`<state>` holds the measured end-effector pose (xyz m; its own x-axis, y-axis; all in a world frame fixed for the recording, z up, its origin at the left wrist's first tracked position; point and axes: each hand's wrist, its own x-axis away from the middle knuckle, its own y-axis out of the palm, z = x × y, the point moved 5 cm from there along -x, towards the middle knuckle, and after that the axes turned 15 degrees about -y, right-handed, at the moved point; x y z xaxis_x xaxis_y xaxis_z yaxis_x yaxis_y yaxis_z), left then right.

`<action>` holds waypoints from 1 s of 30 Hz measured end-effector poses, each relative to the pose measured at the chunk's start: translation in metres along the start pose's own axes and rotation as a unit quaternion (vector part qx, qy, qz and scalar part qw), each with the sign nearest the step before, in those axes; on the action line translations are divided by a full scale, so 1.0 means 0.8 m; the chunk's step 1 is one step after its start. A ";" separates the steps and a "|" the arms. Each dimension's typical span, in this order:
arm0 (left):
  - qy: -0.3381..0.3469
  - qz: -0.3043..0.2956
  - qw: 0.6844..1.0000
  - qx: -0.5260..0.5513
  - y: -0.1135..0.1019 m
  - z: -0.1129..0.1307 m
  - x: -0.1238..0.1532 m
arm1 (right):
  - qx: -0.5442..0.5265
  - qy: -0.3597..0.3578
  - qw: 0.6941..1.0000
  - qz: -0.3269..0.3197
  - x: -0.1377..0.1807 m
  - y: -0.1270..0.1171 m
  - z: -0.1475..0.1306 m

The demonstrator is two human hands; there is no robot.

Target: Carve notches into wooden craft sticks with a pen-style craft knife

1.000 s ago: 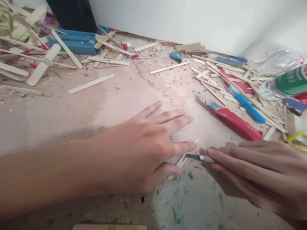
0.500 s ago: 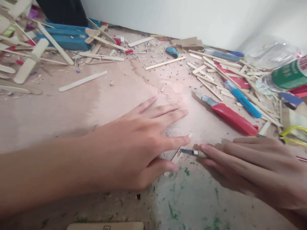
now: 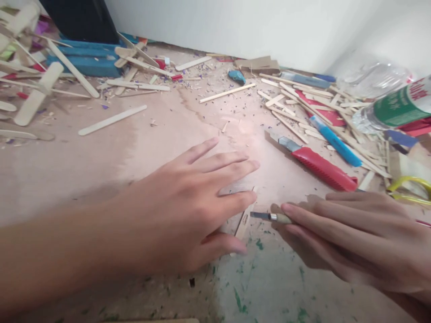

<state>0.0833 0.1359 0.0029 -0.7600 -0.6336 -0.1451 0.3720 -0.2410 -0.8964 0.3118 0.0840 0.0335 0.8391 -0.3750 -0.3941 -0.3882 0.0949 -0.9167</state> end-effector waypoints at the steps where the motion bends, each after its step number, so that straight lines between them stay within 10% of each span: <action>1: 0.006 0.008 1.000 -0.008 -0.002 0.002 0.000 | -0.004 -0.001 1.000 0.001 0.001 0.000 0.000; 10: 0.094 0.015 0.995 -0.023 -0.003 0.004 0.003 | -0.018 -0.019 1.000 -0.013 -0.001 -0.002 -0.004; 30: 0.024 0.069 0.995 0.072 -0.014 -0.011 -0.008 | 0.000 0.014 1.000 -0.015 -0.005 -0.009 0.002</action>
<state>0.0797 0.1489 0.0100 -0.7197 -0.6334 -0.2844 0.5440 -0.2599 -0.7978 0.3116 0.0862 0.0413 0.8394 -0.4033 -0.3643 -0.3627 0.0835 -0.9282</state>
